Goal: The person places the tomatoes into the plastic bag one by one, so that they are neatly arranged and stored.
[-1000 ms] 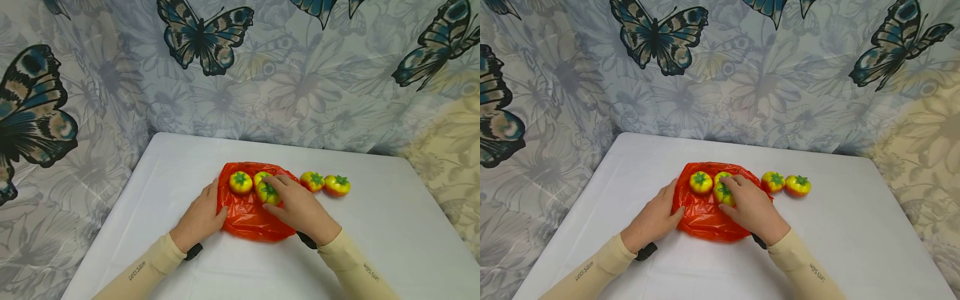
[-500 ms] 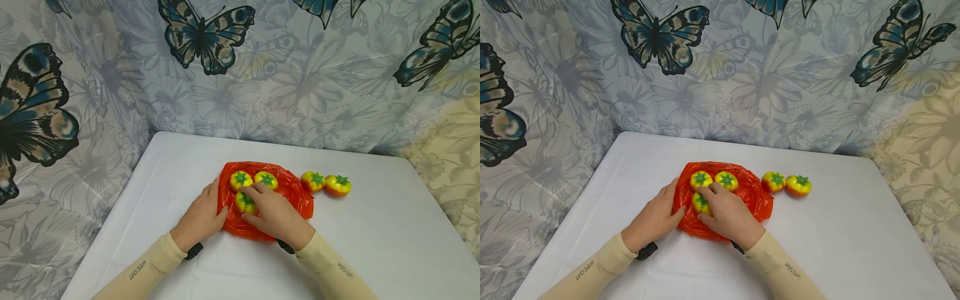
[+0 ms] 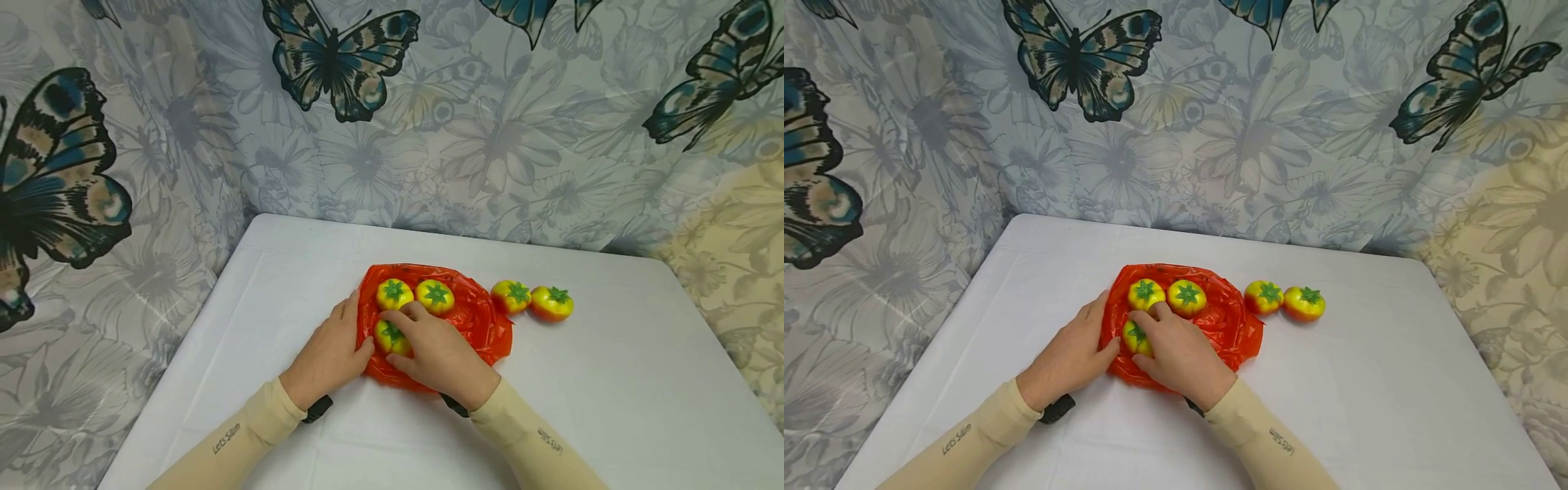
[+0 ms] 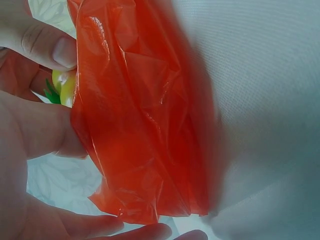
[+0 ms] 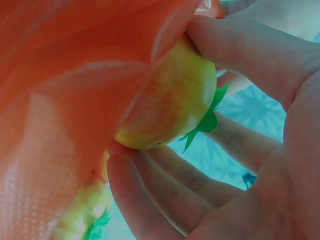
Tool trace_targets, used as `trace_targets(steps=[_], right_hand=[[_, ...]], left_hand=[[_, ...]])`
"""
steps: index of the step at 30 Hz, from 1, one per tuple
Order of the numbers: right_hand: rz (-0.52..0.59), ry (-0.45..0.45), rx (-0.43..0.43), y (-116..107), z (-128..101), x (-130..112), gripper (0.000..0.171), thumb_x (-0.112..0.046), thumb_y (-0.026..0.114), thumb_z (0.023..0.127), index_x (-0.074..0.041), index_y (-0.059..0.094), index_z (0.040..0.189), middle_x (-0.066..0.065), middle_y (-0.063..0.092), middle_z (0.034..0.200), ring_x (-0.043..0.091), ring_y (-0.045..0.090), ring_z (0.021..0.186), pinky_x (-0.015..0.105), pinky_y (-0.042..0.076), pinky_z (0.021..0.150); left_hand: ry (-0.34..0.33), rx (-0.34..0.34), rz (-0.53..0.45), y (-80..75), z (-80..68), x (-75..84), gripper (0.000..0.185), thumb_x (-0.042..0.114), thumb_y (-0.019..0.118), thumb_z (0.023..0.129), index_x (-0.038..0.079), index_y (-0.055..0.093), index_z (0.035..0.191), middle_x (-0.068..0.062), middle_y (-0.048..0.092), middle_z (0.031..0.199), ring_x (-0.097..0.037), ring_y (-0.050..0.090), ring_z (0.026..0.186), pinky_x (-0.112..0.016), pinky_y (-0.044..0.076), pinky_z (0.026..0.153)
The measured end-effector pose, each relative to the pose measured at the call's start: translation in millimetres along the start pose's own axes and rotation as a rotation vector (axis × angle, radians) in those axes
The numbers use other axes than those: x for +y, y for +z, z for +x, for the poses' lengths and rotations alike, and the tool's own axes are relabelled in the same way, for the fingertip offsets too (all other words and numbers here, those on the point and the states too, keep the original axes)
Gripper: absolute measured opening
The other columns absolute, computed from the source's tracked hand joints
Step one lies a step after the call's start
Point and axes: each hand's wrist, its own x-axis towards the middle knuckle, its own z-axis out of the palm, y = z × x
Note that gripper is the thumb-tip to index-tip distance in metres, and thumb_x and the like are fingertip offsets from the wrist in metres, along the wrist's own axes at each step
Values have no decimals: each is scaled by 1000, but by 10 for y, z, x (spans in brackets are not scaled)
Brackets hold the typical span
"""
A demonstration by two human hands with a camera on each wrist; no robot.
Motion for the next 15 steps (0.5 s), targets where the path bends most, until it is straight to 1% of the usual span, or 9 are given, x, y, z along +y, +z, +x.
trace_targets(steps=[5, 9, 15], right_hand=[[18, -6, -6, 38, 7, -2, 63, -35, 86, 93, -20, 63, 149, 8, 62, 137, 18, 71, 106, 42, 67, 93], [23, -6, -14, 62, 10, 2, 63, -36, 86, 93, -20, 62, 150, 8, 62, 137, 18, 71, 107, 43, 67, 93], [13, -7, -22, 68, 13, 20, 63, -36, 84, 95, -20, 60, 151, 9, 62, 139, 18, 72, 105, 42, 67, 94]], left_hand=[[-10, -7, 8, -6, -3, -8, 85, 22, 68, 102, -6, 23, 168, -28, 47, 162, -43, 64, 134, -55, 57, 111], [-6, -9, 14, -1, -6, -13, 85, 22, 69, 101, -7, 24, 168, -29, 48, 161, -43, 64, 134, -55, 57, 111], [-5, -10, 11, 10, 9, 0, 86, 22, 69, 102, -6, 23, 168, -29, 47, 162, -43, 63, 135, -55, 57, 111]])
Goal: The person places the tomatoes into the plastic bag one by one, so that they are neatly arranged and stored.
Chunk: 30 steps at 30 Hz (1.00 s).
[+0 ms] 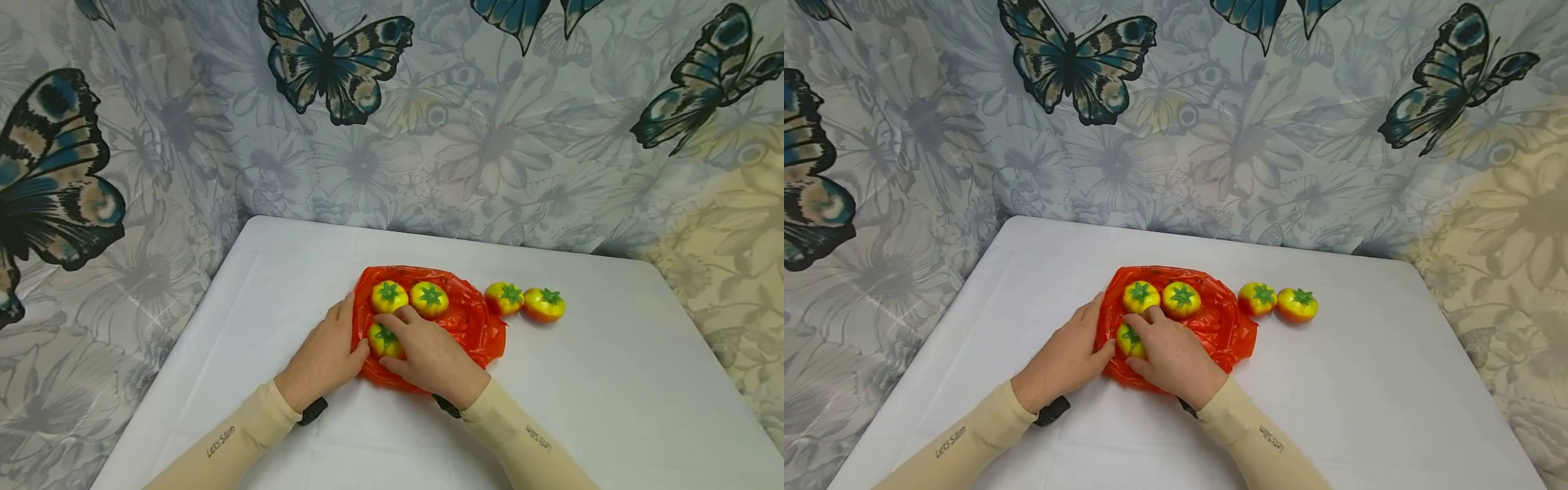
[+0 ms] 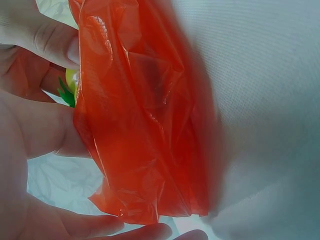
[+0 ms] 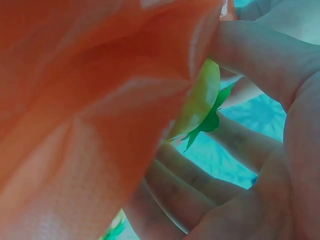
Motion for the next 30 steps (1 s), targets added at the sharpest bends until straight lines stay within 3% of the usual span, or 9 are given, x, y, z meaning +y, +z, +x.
trace_targets(steps=[7, 18, 25, 30], right_hand=[[-5, -17, 9, 16, 4, 14, 64, -36, 84, 95, -18, 60, 151, 10, 62, 139, 18, 72, 104, 42, 66, 94], [30, 21, 30, -102, -77, 58, 69, -42, 84, 94, -24, 58, 155, 8, 62, 146, 23, 70, 121, 47, 64, 101], [-7, 54, 172, -438, -288, 377, 69, -40, 85, 94, -19, 59, 154, 11, 64, 145, 28, 74, 114, 49, 65, 96], [-2, 161, 238, -645, -418, 748, 66, -36, 82, 97, -17, 57, 155, 15, 64, 144, 36, 69, 122, 57, 62, 99]], left_hand=[[-5, -4, 5, 4, -1, 5, 85, 22, 68, 101, -7, 24, 168, -28, 46, 163, -42, 62, 136, -55, 56, 112], [0, -6, -14, 1, -21, 13, 87, 22, 69, 101, -5, 22, 169, -28, 45, 164, -43, 62, 137, -56, 57, 111], [-19, -29, -47, 0, -29, 22, 91, 25, 68, 101, 2, 16, 173, -22, 41, 169, -41, 57, 144, -58, 53, 116], [-41, -44, -40, 8, -37, 42, 92, 27, 68, 102, 4, 15, 173, -21, 40, 170, -42, 55, 146, -59, 52, 116]])
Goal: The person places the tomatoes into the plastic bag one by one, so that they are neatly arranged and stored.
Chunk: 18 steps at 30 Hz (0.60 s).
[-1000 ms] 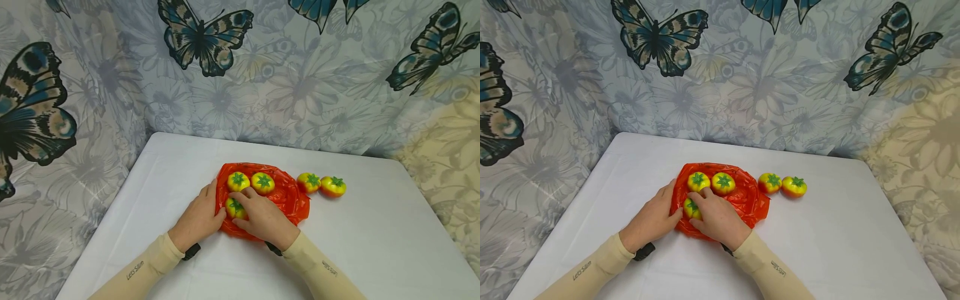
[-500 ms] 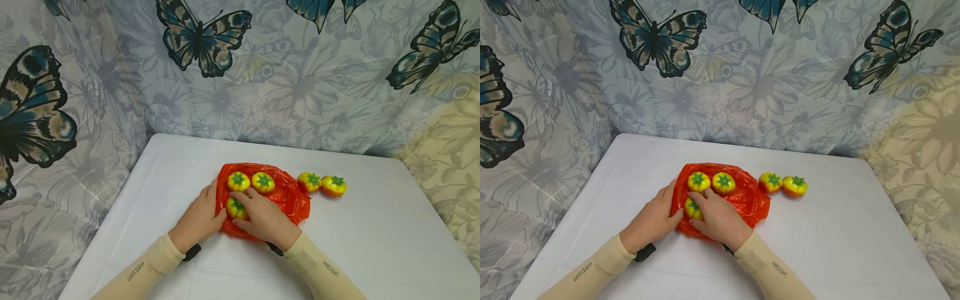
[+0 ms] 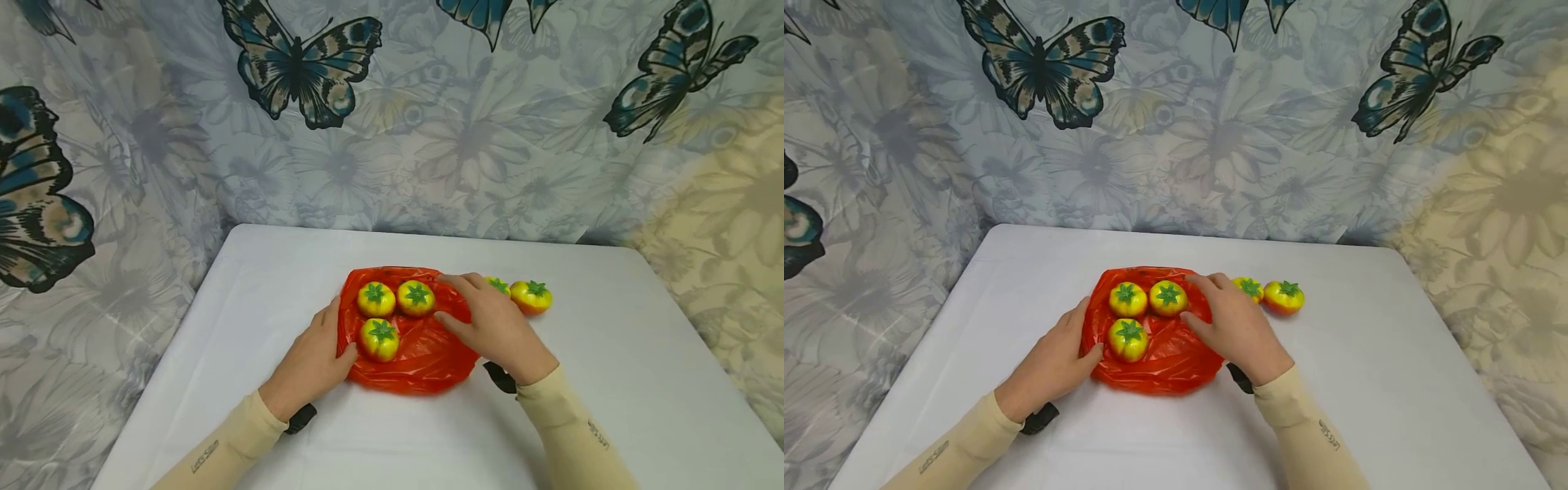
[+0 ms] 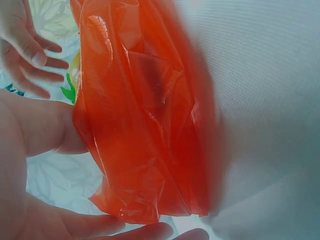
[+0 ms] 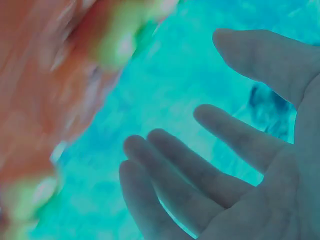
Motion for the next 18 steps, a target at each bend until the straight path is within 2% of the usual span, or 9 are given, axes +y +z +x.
trace_targets(steps=[5, 11, 18], right_hand=[[6, 92, 37, -181, -40, 406, 63, -33, 78, 100, -13, 56, 155, 20, 60, 149, 44, 63, 129, 66, 58, 102], [-17, 189, 105, -324, -99, 902, 65, -30, 76, 100, -7, 53, 157, 29, 55, 152, 52, 53, 138, 74, 45, 113], [-13, 267, 52, -333, -121, 1237, 71, -36, 77, 100, -3, 50, 158, 34, 48, 157, 57, 43, 144, 77, 37, 117]], left_hand=[[0, 2, 12, -1, -11, 8, 91, 26, 68, 102, 3, 16, 173, -22, 40, 170, -42, 56, 146, -59, 53, 115], [20, 11, 23, 7, -16, 4, 91, 25, 68, 102, 3, 15, 173, -22, 41, 170, -42, 56, 146, -58, 53, 115], [18, 15, 28, 12, -17, 16, 91, 24, 68, 101, 3, 16, 173, -23, 42, 168, -43, 58, 144, -59, 55, 113]])
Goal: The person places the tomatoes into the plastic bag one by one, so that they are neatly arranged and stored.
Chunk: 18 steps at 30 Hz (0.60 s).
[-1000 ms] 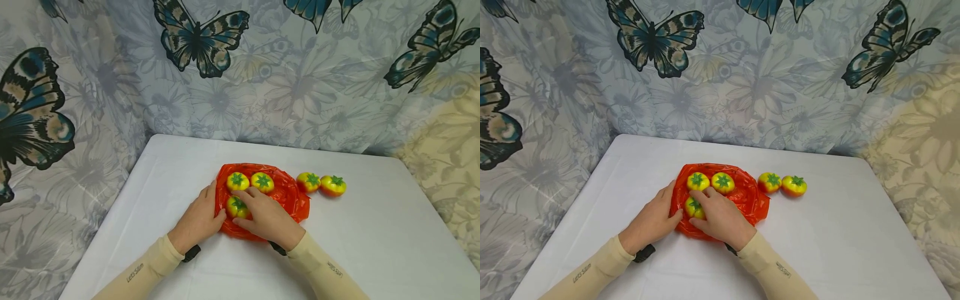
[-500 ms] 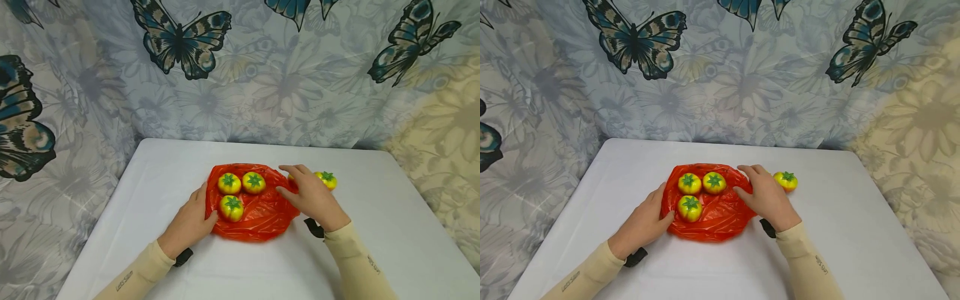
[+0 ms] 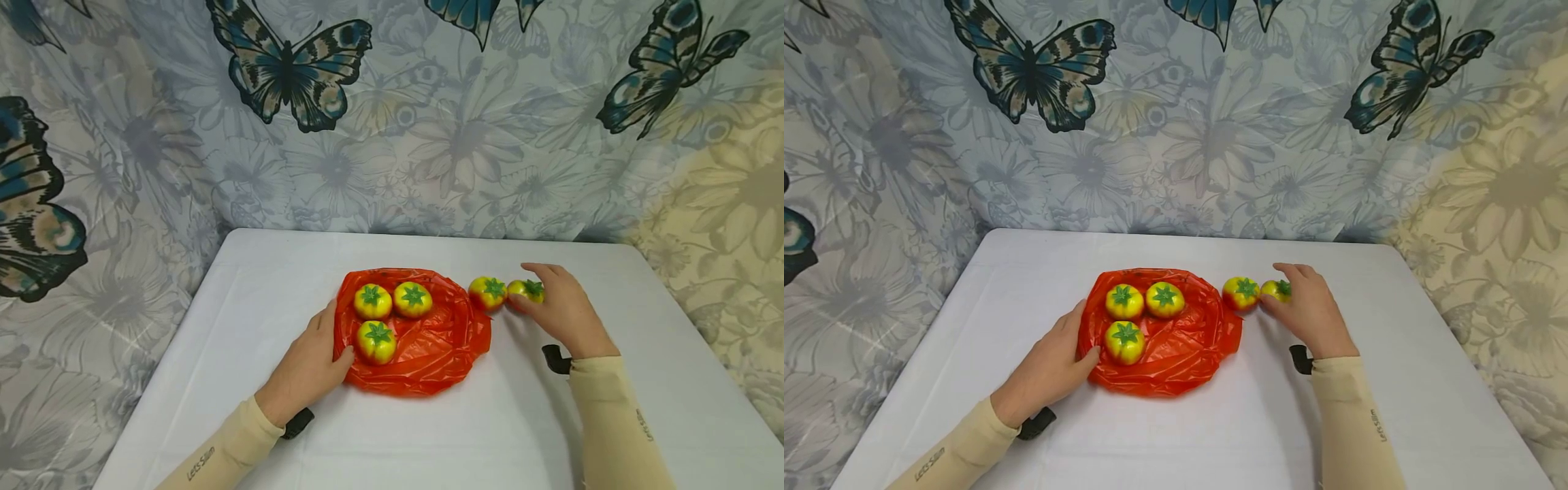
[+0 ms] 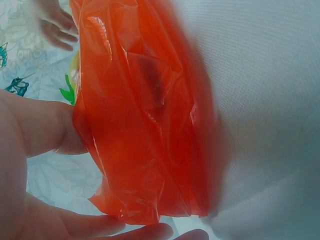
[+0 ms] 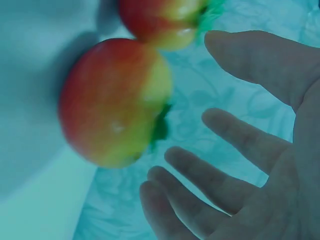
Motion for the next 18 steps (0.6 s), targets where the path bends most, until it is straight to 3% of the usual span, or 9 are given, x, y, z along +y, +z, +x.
trace_targets(steps=[18], right_hand=[[-2, 86, -122, 128, 87, 239, 74, -45, 73, 101, -2, 49, 157, 37, 50, 153, 58, 48, 138, 77, 41, 115]], left_hand=[[-18, -3, 6, 10, 12, -6, 92, 27, 69, 101, 4, 16, 173, -22, 42, 169, -42, 58, 144, -59, 54, 114]])
